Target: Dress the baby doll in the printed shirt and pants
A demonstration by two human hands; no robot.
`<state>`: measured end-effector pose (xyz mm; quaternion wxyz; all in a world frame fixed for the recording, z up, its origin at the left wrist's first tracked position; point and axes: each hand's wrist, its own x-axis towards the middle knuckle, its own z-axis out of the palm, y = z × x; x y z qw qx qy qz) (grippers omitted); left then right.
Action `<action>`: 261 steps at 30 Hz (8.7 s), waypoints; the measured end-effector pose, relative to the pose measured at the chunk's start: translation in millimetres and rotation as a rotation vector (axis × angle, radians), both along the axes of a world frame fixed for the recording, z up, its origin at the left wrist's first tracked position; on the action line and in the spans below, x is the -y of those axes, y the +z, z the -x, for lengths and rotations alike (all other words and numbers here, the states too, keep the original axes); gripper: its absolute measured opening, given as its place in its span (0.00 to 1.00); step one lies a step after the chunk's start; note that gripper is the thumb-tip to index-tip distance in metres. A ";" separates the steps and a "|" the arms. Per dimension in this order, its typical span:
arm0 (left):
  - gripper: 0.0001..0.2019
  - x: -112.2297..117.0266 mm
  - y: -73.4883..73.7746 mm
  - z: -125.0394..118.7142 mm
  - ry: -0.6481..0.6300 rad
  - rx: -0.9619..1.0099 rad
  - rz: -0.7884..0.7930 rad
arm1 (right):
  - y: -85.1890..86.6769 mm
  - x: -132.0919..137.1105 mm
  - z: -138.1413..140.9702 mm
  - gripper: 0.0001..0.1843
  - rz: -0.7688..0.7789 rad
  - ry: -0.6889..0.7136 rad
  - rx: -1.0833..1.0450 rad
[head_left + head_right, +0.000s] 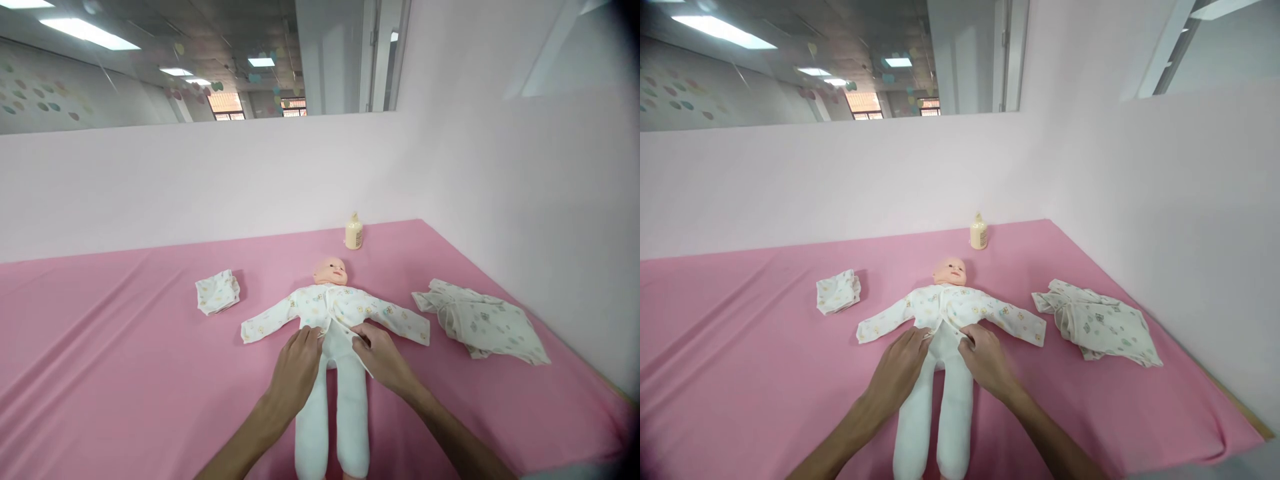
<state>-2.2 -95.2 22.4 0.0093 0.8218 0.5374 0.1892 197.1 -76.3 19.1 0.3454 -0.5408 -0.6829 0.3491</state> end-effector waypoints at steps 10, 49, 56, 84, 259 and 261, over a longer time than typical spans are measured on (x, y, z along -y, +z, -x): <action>0.16 2.1 8.6 -9.5 0.072 0.140 0.028 | 6.0 5.1 4.7 0.12 0.122 -0.008 -0.229; 0.11 -4.4 -13.2 -16.5 -0.002 0.357 -0.060 | -21.2 36.4 30.6 0.30 -0.395 0.085 0.046; 0.13 -5.0 -5.4 -17.2 0.058 0.560 0.146 | -37.9 39.9 33.0 0.36 -0.396 0.136 0.112; 0.13 -22.2 16.0 4.1 -0.027 0.934 0.779 | -38.7 40.4 32.0 0.46 -0.203 0.208 0.009; 0.13 -84.2 -22.1 60.4 0.194 0.345 0.039 | -67.1 -80.4 -55.3 0.20 -0.472 -0.121 0.395; 0.14 -62.3 -21.9 58.2 0.235 0.334 0.058 | -66.8 -66.9 -59.1 0.19 -0.295 -0.025 0.294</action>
